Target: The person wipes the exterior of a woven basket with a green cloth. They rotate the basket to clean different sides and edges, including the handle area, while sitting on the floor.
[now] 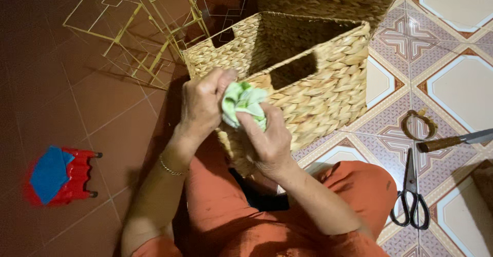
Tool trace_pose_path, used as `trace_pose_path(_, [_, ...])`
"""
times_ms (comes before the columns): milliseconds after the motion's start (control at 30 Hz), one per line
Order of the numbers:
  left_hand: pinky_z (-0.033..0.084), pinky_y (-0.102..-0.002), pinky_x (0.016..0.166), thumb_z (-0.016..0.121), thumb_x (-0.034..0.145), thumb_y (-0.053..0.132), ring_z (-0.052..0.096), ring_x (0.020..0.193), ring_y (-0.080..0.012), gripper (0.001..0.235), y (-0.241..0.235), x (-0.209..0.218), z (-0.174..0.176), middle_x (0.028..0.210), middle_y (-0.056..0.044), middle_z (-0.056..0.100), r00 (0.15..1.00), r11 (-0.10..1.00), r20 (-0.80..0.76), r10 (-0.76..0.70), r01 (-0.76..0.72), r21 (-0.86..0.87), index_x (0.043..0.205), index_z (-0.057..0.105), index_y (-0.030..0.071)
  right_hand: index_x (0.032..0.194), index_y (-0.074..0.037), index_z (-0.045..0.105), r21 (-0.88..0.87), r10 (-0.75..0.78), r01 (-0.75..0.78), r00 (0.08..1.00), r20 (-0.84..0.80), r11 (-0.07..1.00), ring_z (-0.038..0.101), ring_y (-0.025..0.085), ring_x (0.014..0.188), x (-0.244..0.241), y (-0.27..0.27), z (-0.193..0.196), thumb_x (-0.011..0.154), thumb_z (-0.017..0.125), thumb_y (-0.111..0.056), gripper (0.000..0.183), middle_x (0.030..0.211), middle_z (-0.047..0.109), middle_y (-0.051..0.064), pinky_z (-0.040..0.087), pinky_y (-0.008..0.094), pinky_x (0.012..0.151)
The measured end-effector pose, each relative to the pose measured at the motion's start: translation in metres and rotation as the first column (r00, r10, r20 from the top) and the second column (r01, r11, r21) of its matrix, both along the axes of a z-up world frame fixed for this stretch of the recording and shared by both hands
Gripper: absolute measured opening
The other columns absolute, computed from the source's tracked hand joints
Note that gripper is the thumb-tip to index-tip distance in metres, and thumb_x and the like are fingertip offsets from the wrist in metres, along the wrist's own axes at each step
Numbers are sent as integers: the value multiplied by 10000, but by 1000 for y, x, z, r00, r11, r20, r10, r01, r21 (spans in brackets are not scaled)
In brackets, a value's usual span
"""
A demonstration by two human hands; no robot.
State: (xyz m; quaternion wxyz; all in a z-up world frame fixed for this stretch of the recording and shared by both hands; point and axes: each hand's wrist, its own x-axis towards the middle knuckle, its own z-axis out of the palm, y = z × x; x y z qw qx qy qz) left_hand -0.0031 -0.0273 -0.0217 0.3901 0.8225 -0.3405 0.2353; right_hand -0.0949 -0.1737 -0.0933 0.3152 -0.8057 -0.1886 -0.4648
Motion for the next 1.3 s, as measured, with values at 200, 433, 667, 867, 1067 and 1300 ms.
trace_pose_path(200, [357,-349,392,646,1071,229,473,419,-139,446,11,0,5,489,-79,485,994,991,-25,110,-107,78,679,559,33,1101,-80,740,-86,-122,131,987,100,988,672,346,961,19,-58,-29,853,792,-67,254,1135,640,258,586,373,675])
trace_pose_path(433, [305,-328,402,667,1070,273,389,436,-100,479,16,17,9,478,-20,413,984,990,-109,138,-137,20,663,550,47,1355,-81,679,72,-509,525,845,-163,848,625,282,1033,33,-193,-86,1048,743,-65,314,1117,647,136,559,379,841])
trace_pose_path(667, [268,-291,437,669,1081,390,359,466,-87,526,50,47,-5,512,37,445,991,994,-86,105,-107,-18,651,578,102,1415,-46,600,934,332,-1,935,-126,357,648,172,1156,15,-193,-117,1086,641,-115,339,1307,662,89,561,294,993])
trace_pose_path(867, [294,-275,443,679,1069,440,360,442,-79,604,70,75,-13,504,48,426,984,991,-143,107,-116,-60,602,496,102,1351,-68,634,554,-188,313,944,-272,771,663,290,1062,20,-146,-85,1034,644,-49,318,1206,619,182,568,381,922])
trace_pose_path(1067, [282,-290,496,713,1099,481,368,534,-84,618,78,111,0,593,44,462,982,993,-175,65,-81,-82,643,527,108,1306,-52,649,4,-40,40,999,-36,999,652,487,1087,4,-22,-47,710,720,-57,601,1153,682,250,574,542,906])
trace_pose_path(1300, [334,-297,509,685,1118,510,384,500,-88,646,107,146,11,571,53,452,968,991,-211,133,-136,1,627,506,130,1239,-79,657,-41,79,-77,996,33,996,622,362,877,16,-18,-22,867,767,-104,389,1133,634,278,535,411,672])
